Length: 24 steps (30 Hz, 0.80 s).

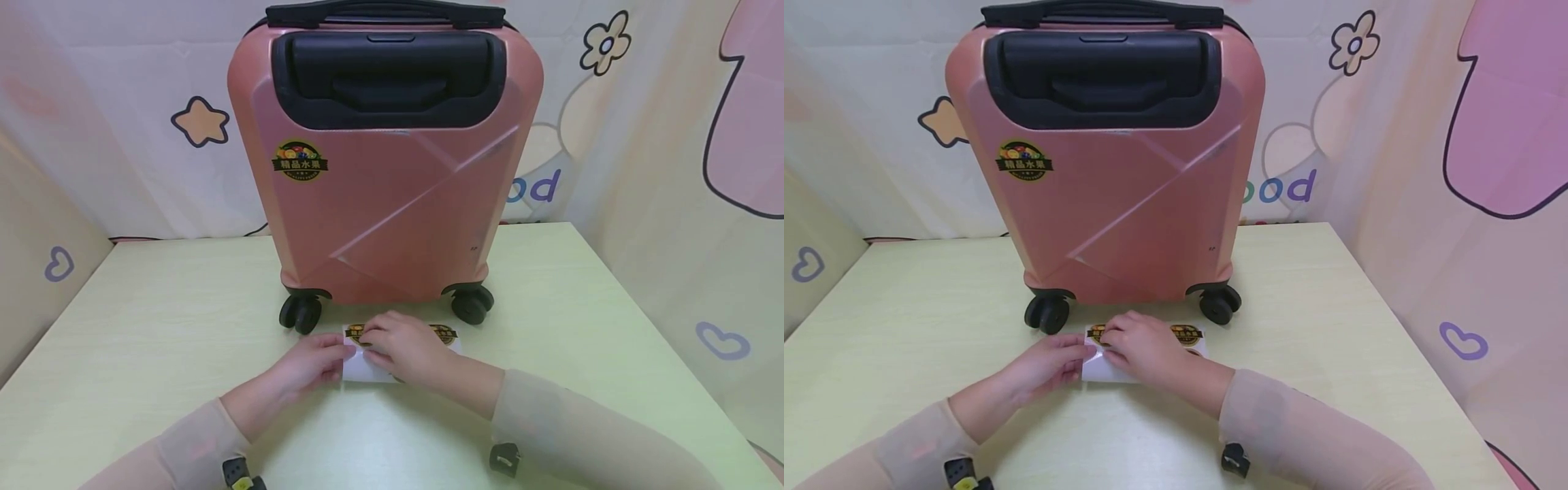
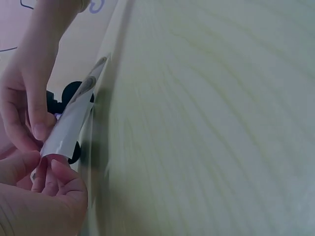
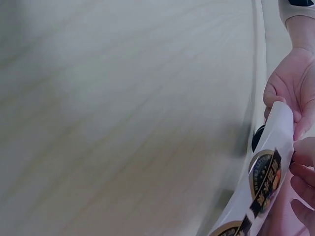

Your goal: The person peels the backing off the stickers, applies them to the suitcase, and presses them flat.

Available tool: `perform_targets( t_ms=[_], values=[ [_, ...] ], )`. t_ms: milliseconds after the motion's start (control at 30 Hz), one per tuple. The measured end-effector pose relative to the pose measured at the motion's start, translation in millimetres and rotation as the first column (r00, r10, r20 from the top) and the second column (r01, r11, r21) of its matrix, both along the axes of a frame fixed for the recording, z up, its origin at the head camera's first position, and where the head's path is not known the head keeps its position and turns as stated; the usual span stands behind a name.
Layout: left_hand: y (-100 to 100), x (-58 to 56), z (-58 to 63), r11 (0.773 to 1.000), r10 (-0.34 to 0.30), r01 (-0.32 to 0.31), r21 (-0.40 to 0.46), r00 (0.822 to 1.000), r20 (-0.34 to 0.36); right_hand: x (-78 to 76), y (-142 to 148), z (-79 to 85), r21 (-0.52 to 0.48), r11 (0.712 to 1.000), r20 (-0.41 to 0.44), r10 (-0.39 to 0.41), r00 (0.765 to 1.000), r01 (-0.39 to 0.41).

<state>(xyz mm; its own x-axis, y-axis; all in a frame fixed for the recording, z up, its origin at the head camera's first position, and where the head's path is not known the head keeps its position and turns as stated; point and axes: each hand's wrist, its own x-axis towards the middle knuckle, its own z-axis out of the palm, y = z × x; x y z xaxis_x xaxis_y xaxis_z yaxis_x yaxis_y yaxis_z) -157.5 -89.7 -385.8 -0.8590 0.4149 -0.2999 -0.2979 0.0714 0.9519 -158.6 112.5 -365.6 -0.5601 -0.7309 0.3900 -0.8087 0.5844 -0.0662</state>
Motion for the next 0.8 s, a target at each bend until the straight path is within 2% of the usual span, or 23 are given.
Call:
perform_targets(
  t_ms=[300,567,800],
  values=[
    [5.1,1.3,3.7,0.999,0.029,-0.029,-0.025,0.999,-0.03,-1.6,-1.1,1.7,-0.056,0.998,-0.053,-0.018,0.998,0.015],
    [7.1,2.6,3.8,0.998,0.04,-0.043,-0.044,0.997,-0.069,-1.3,-0.8,2.5,-0.037,0.999,-0.123,0.024,0.992,-0.028],
    [9.7,4.0,6.1,0.991,0.068,-0.081,-0.106,0.99,-0.122,-0.5,-0.8,3.1,-0.058,0.998,-0.083,0.001,0.997,-0.006]
  ],
)
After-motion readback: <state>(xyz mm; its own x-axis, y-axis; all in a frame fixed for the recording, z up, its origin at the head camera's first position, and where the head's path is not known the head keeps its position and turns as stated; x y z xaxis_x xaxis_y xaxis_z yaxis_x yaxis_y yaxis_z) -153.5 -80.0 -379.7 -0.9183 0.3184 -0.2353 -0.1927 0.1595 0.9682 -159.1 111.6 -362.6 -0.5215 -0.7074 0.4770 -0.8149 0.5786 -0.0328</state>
